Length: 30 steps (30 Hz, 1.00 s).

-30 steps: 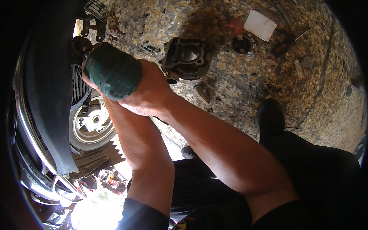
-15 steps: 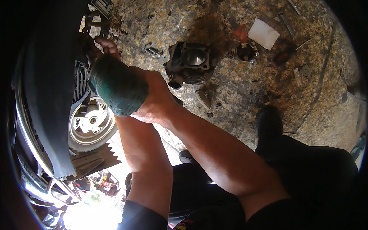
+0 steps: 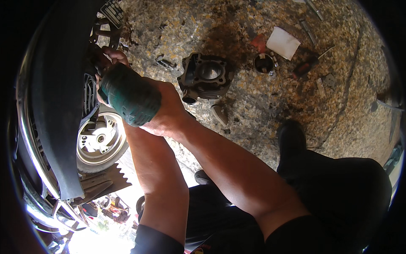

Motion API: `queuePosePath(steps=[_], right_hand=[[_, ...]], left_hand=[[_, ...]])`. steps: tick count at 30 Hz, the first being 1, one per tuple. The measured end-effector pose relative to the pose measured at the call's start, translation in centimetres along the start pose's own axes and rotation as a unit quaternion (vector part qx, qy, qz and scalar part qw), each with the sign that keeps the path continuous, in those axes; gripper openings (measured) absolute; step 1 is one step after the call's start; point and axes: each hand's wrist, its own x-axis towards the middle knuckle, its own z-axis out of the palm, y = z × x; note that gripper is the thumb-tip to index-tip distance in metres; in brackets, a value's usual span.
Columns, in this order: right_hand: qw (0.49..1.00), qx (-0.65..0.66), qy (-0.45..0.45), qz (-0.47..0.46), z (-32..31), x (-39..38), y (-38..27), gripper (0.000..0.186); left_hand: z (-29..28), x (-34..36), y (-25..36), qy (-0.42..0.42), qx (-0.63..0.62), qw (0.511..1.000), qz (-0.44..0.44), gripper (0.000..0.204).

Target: The person works on a motorcycle engine, wiping components with a cloth and using a cordless impact wrench to tighten bolts. They handle engine parts and fasteners, moving between the engine bay and the rear wheel area.

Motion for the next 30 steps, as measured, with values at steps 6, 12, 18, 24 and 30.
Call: queuePosePath(steps=[6, 12, 18, 24, 30], right_hand=[[0.973, 0.187, -0.011, 0.138, 0.6, -0.1, -0.1, 0.034], [0.948, 0.306, 0.008, 0.09, 0.4, -0.2, 0.7, 0.036], [0.877, 0.435, 0.019, 0.201, 0.8, -0.7, -0.4, 0.037], [0.937, 0.257, -0.037, 0.234, -0.5, 0.0, -0.5, 0.038], [0.957, 0.228, 0.001, 0.18, -2.8, 0.1, 0.2, 0.046]], left_hand=[[-0.3, 0.2, 0.0, 0.0, -0.017, 1.0, -0.007, 0.053], [-0.3, 0.1, -0.4, 0.031, 0.055, 0.998, 0.021, 0.046], [-0.5, 0.6, 0.8, 0.0, -0.002, 0.999, -0.049, 0.036], [-0.4, 0.1, 1.9, 0.039, -0.021, 0.995, -0.093, 0.035], [1.6, 1.0, 0.1, 0.049, 0.03, 0.992, -0.112, 0.032]])
